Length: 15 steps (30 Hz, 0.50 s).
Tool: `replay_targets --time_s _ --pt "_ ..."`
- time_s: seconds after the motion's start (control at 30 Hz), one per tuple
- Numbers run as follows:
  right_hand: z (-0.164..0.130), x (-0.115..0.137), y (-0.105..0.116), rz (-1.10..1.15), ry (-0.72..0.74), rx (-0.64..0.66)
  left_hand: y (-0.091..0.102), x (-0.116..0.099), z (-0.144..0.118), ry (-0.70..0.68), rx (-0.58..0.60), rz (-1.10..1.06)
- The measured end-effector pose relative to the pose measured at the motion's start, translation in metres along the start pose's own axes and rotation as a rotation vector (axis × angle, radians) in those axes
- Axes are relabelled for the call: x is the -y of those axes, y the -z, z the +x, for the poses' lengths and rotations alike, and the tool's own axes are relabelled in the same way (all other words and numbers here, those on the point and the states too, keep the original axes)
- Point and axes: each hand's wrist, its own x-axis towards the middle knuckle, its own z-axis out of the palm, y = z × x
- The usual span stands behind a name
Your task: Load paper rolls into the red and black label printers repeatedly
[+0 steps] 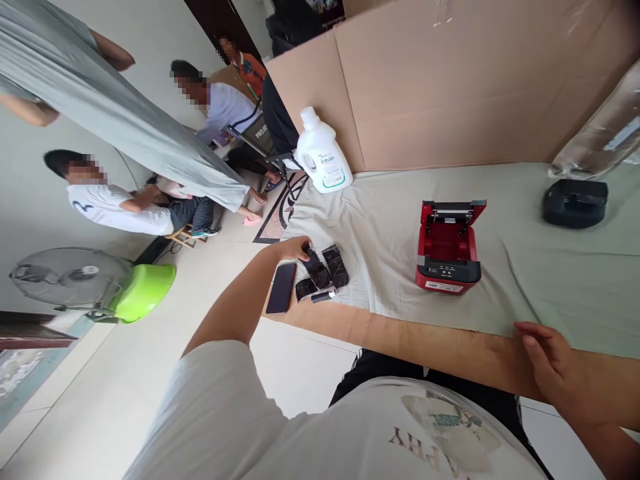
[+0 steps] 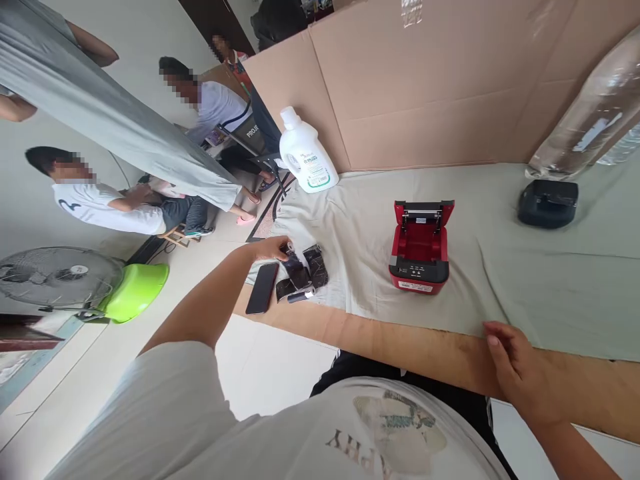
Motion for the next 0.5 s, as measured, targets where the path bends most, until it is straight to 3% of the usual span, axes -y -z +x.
replay_targets --time_s 0.1,0.2,0.37,0.5 --pt "-0.003 0.006 -0.008 -0.003 -0.026 0.096 -0.004 0.023 0.007 0.076 0.033 0.103" --pt "-0.003 0.014 -0.008 -0.017 -0.007 0.124 -0.017 0.030 0.020 0.126 0.054 0.206" --pt "-0.007 0.020 -0.003 -0.026 -0.028 0.092 -0.027 0.027 0.036 0.153 0.053 0.304" --pt "-0.008 0.022 -0.008 -0.022 -0.006 0.080 -0.034 0.011 0.043 0.107 0.015 0.300"
